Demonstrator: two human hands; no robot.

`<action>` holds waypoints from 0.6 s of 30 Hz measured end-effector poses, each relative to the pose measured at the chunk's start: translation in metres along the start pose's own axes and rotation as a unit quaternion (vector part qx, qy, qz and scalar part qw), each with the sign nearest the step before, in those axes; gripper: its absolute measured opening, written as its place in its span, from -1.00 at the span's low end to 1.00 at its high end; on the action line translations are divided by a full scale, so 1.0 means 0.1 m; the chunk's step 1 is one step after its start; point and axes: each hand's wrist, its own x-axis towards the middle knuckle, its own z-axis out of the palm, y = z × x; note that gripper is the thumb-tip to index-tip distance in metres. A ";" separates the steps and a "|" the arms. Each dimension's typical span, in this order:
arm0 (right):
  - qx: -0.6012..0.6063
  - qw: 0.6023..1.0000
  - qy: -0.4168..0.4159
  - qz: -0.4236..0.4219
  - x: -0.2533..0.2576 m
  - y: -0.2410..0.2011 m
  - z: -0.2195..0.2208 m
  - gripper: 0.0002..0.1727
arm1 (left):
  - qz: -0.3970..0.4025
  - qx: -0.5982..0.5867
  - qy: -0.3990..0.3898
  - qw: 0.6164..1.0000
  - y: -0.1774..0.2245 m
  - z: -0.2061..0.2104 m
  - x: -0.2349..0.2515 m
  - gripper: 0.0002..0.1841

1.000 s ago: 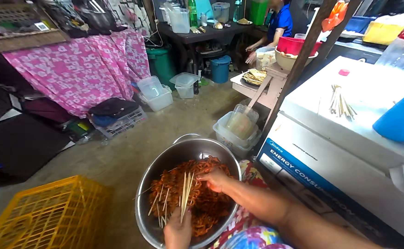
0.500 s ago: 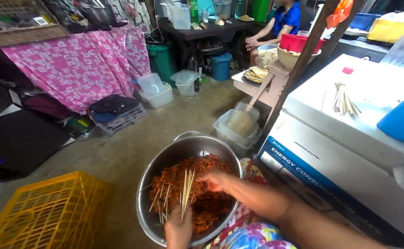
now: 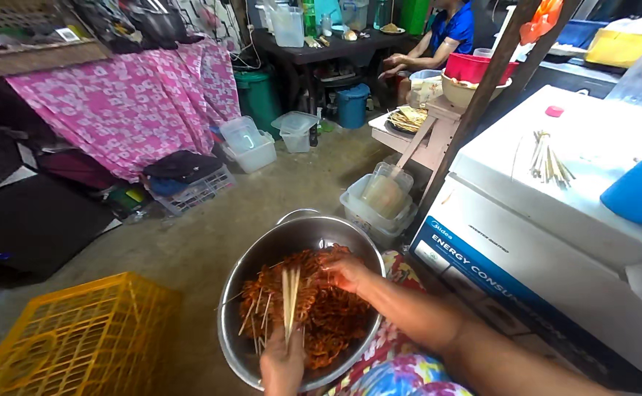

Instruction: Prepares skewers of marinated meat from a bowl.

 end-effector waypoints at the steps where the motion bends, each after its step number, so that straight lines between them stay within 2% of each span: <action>1: 0.010 1.000 0.004 -0.006 0.00 0.01 0.00 -0.72 | 0.000 0.004 -0.018 1.000 -0.01 0.00 0.00 -0.82; 8: -0.112 0.993 -0.019 -0.031 -0.04 0.01 0.00 -0.68 | 0.000 0.042 -0.034 0.999 -0.02 0.02 0.03 -0.84; 18: -0.160 0.985 -0.043 -0.051 -0.04 0.02 -0.03 -0.70 | -0.012 0.036 -0.041 0.998 -0.04 0.02 0.02 -0.84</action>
